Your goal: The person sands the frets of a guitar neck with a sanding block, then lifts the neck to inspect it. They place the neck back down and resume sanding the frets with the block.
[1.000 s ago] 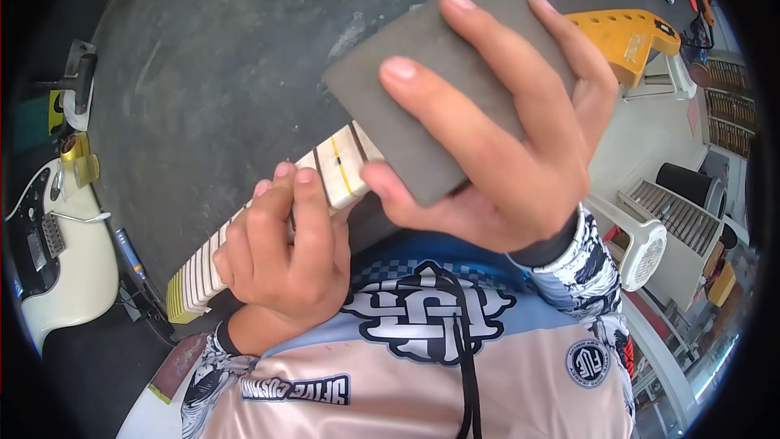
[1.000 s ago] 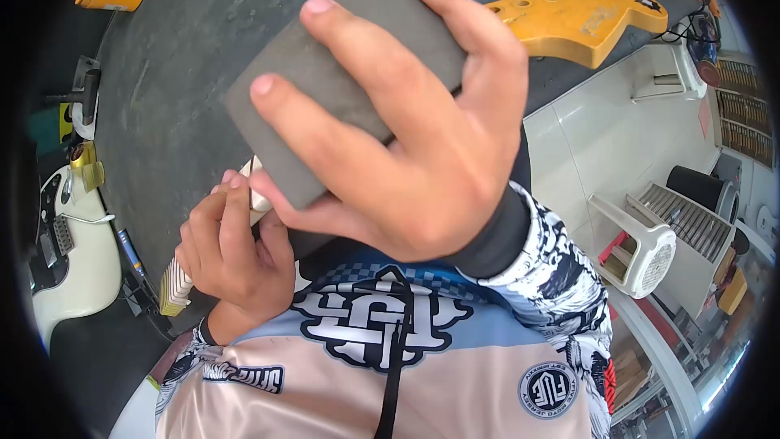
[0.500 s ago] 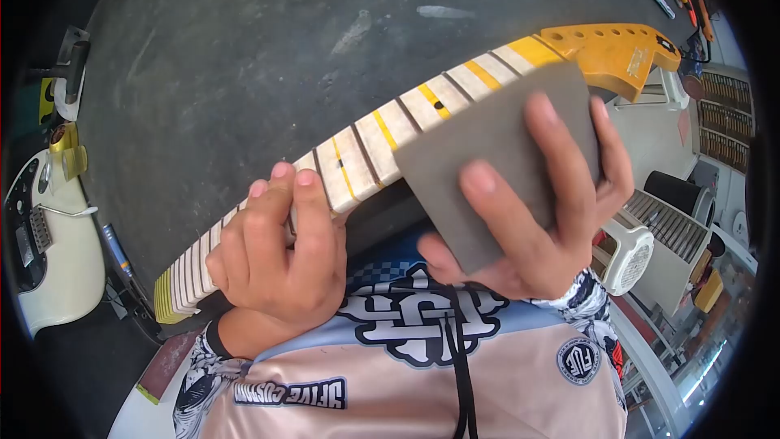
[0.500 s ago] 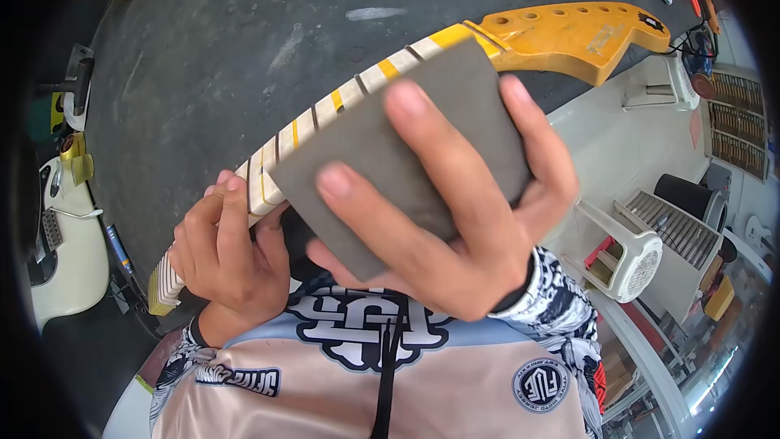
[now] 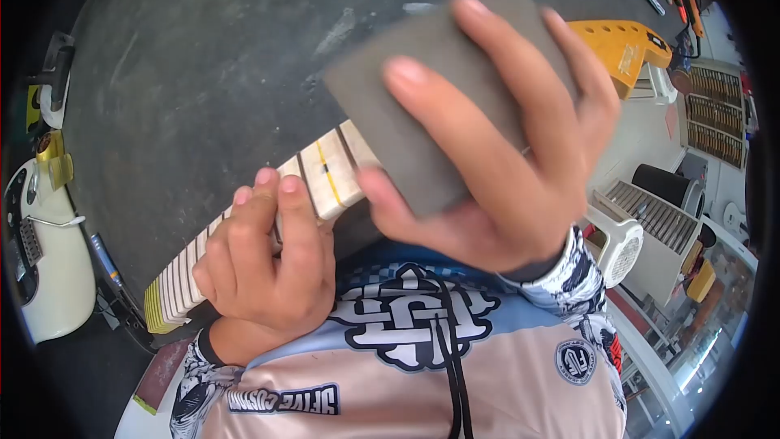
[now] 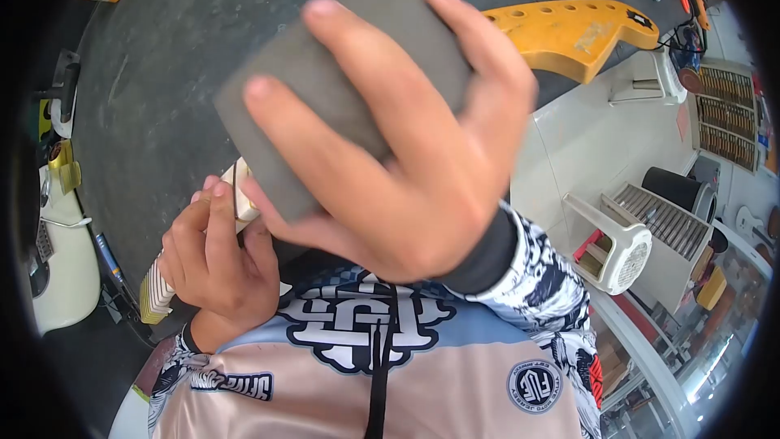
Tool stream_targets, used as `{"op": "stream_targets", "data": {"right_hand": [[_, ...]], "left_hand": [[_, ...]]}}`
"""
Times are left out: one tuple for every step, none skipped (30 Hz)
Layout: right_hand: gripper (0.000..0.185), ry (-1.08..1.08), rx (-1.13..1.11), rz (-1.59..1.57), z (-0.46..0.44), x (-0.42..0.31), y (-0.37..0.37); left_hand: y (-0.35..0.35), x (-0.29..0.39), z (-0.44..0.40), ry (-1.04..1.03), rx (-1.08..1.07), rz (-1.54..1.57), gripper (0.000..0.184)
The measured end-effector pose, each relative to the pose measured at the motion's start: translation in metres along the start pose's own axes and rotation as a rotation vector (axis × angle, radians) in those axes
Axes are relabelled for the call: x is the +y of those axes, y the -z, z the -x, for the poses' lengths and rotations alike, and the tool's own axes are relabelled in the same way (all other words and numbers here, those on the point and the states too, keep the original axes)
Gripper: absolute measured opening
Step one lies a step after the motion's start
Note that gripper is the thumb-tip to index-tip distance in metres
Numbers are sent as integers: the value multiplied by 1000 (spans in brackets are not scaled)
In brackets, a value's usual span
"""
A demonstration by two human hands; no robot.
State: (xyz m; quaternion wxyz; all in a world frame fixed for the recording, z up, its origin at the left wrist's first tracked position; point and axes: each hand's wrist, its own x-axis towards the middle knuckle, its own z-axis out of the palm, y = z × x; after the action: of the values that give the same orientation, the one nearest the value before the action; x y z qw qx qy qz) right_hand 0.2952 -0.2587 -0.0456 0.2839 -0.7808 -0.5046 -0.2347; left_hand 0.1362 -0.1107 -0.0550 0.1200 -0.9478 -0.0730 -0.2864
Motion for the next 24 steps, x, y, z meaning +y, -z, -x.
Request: {"op": "stream_targets", "data": {"right_hand": [[55, 10, 13, 1, -3, 3, -5], [55, 4, 6, 3, -1, 1, -4], [55, -2, -1, 5, 2, 0, -3], [55, -28, -54, 15, 12, -6, 14], [55, -47, -88, 24, 24, -11, 28], [56, -66, -103, 53, 40, -14, 36], [57, -78, -97, 81, 54, -17, 42], [58, -88, -75, 106, 62, -20, 46], [58, -84, -16, 112, 66, -21, 45], [57, -82, -3, 107, 65, -22, 43], [56, -80, 9, 102, 64, -22, 41], [56, -78, 22, 97, 63, -23, 40], [55, -71, -30, 64, 58, -21, 39], [54, -60, -42, 52, 51, -19, 38], [54, -51, -52, 39, 39, -16, 28], [54, -40, -45, 30, 26, -12, 17], [53, -33, -38, 22, 17, -8, 9], [53, -24, -12, 23, 11, -5, 2], [53, -14, 14, 24, 5, -3, -4], [52, -15, 29, 15, 4, -2, -8], [52, -27, 19, 12, 6, -3, -6], [52, -39, 10, 9, 9, -5, -4], [52, -64, -28, 7, 21, -11, 12], [52, -81, -77, 12, 32, -15, 26]], "left_hand": [[0, 0, 0, -4, -5, -1, 26], [1, -2, 0, -5, -12, -1, 26], [1, -3, 0, -8, -16, -1, 26], [2, -3, 0, -6, -18, -2, 26], [2, -2, 0, -2, -24, -1, 26], [1, -1, 0, 4, -16, -4, 26], [-1, -1, 0, 8, -8, -8, 26], [-1, -1, 0, 8, 0, -11, 26], [1, 0, 0, 15, -28, 12, 30], [4, 0, 1, 17, -53, 38, 34], [5, 1, 2, 19, -77, 63, 38], [3, 0, 1, 12, -54, 50, 34], [1, -1, 1, 8, -32, 33, 30], [0, -2, 1, 6, -10, 14, 26], [2, -2, 1, 10, -22, 22, 26], [3, -2, 0, 12, -35, 31, 26], [4, -2, -2, 13, -46, 40, 26], [6, -1, -1, 17, -66, 50, 29], [8, 0, 0, 19, -88, 60, 33], [10, 0, 0, 19, -111, 71, 36], [9, -1, 0, 12, -101, 69, 37], [8, -1, 1, 12, -89, 66, 38], [7, 0, 2, 15, -80, 63, 38], [6, 0, 3, 18, -77, 55, 40]]}}
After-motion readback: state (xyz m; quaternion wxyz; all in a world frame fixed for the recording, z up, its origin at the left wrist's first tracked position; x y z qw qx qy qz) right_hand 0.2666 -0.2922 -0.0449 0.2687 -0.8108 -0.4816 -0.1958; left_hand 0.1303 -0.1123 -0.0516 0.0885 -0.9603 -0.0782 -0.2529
